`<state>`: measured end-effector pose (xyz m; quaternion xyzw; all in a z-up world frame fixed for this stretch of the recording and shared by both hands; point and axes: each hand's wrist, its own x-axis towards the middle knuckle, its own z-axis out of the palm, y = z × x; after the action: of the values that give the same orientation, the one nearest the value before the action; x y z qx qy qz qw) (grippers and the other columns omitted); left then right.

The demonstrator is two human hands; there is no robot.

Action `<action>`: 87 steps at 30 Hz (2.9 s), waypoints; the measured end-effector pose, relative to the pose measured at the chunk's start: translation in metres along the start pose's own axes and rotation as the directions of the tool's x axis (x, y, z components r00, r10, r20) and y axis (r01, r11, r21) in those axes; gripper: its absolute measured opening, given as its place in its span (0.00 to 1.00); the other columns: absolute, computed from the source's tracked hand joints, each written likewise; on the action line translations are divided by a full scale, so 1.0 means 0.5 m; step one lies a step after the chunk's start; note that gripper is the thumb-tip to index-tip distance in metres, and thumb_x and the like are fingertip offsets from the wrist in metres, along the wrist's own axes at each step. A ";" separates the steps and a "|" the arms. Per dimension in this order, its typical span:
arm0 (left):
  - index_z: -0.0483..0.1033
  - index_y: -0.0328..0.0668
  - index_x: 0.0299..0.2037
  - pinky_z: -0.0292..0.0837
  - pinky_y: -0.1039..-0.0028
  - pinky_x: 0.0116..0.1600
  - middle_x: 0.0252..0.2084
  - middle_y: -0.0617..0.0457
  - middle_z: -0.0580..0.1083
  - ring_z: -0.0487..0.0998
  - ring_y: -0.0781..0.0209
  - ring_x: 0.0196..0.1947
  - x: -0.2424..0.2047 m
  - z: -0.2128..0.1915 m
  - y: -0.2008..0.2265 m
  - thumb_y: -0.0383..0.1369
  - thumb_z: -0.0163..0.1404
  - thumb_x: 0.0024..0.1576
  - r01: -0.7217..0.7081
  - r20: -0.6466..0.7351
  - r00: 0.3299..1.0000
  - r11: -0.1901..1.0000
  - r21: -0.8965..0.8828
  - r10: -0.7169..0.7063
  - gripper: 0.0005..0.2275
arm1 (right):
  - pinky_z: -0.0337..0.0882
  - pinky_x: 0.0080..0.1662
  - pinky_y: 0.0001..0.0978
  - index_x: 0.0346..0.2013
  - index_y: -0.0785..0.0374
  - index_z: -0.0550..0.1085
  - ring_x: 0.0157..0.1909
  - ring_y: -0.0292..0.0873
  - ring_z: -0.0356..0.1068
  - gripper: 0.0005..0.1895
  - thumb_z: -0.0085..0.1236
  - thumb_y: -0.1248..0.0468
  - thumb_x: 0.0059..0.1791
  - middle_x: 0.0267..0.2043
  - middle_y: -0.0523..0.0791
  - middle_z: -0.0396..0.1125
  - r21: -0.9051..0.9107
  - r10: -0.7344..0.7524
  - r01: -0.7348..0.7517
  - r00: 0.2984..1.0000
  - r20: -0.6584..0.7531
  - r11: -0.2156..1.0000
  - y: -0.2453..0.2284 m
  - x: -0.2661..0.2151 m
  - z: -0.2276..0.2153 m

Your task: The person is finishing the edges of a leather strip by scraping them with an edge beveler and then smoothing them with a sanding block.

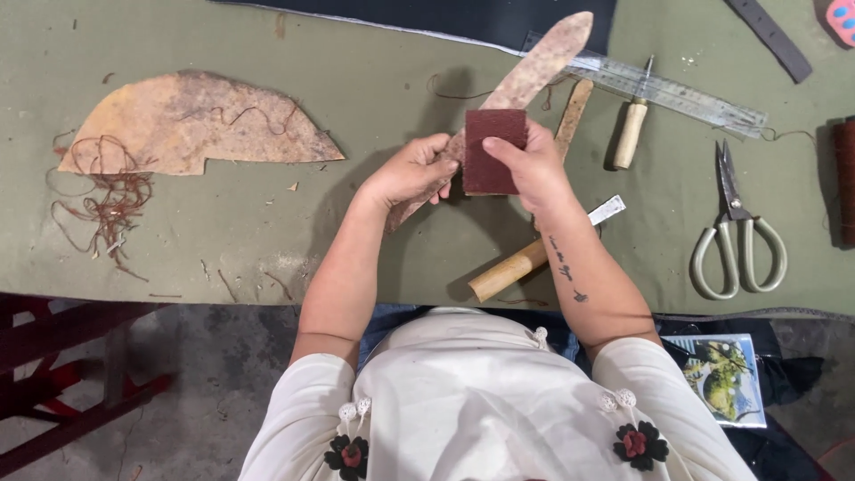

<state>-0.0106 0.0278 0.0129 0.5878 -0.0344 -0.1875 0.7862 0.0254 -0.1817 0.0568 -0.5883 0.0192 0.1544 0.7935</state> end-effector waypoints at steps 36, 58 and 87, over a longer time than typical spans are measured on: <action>0.73 0.36 0.37 0.75 0.82 0.17 0.23 0.53 0.70 0.78 0.63 0.18 -0.007 0.001 0.026 0.28 0.55 0.60 0.051 0.039 0.998 0.999 -0.002 -0.051 0.04 | 0.81 0.48 0.39 0.46 0.58 0.79 0.45 0.48 0.81 0.11 0.66 0.70 0.49 0.43 0.50 0.77 0.061 -0.108 0.117 0.986 -0.128 0.991 -0.069 -0.007 -0.007; 0.72 0.37 0.35 0.76 0.80 0.18 0.21 0.53 0.69 0.78 0.62 0.19 0.002 0.004 0.022 0.29 0.55 0.60 0.037 0.065 0.997 0.999 -0.010 -0.037 0.06 | 0.81 0.45 0.39 0.42 0.61 0.79 0.41 0.44 0.79 0.11 0.67 0.73 0.47 0.39 0.49 0.76 -0.015 -0.140 0.139 0.984 -0.112 0.990 -0.033 0.013 -0.024; 0.74 0.34 0.42 0.77 0.80 0.18 0.21 0.49 0.71 0.79 0.62 0.18 0.009 0.017 0.023 0.24 0.52 0.60 0.058 0.032 0.998 0.998 0.024 -0.058 0.03 | 0.81 0.47 0.41 0.44 0.63 0.79 0.42 0.48 0.80 0.11 0.65 0.74 0.48 0.40 0.51 0.77 0.028 -0.164 0.171 0.973 -0.161 0.985 -0.053 0.012 -0.041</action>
<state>-0.0060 0.0215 0.0255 0.5943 -0.0324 -0.2196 0.7730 0.0415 -0.2066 0.0738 -0.5816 0.0356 0.0393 0.8118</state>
